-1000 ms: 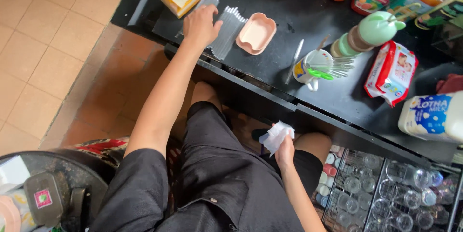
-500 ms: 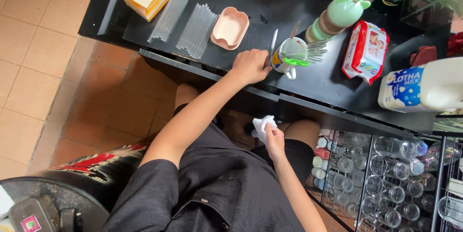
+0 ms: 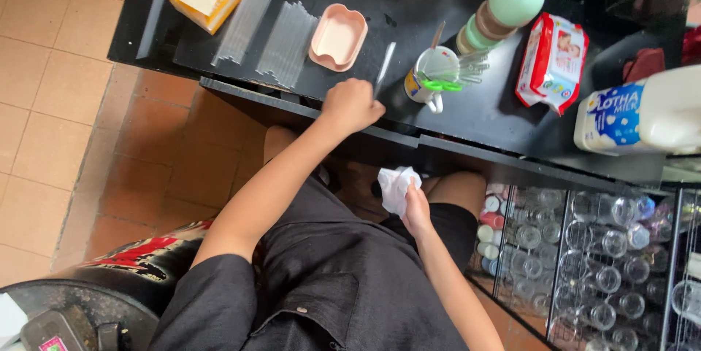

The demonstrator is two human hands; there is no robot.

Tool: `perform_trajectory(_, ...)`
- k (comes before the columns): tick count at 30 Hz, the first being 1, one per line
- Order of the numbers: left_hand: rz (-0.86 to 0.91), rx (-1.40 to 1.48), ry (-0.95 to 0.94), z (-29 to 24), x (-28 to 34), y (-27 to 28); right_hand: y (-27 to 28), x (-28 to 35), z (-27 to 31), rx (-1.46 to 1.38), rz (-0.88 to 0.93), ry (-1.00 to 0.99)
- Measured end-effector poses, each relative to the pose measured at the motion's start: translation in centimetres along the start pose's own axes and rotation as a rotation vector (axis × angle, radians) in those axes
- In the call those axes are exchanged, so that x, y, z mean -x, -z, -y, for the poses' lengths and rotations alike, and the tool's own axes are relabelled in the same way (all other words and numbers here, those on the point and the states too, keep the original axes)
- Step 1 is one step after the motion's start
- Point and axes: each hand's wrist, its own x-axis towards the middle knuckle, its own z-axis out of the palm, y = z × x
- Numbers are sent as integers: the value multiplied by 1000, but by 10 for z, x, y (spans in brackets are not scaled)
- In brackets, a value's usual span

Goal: Cleaning metal straws with a white cloth at a coffee shop counter.

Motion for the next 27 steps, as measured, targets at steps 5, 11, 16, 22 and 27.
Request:
perform_trajectory(5, -67, 155, -3, 30, 92, 11, 15, -13, -10, -107, 36, -16)
perform_trajectory(11, -40, 411, 31, 34, 175, -12, -16, 7, 0, -261, 208, -78)
perform_trajectory(16, 64, 710, -5, 29, 180, -72, -54, 29, 21, -220, 319, -80)
perform_trajectory(22, 409, 977, 40, 47, 164, -163, -32, 24, 5, -163, 212, 44)
perform_trajectory(27, 475, 870, -33, 65, 148, -177, -9, 12, 1, 76, 21, 237)
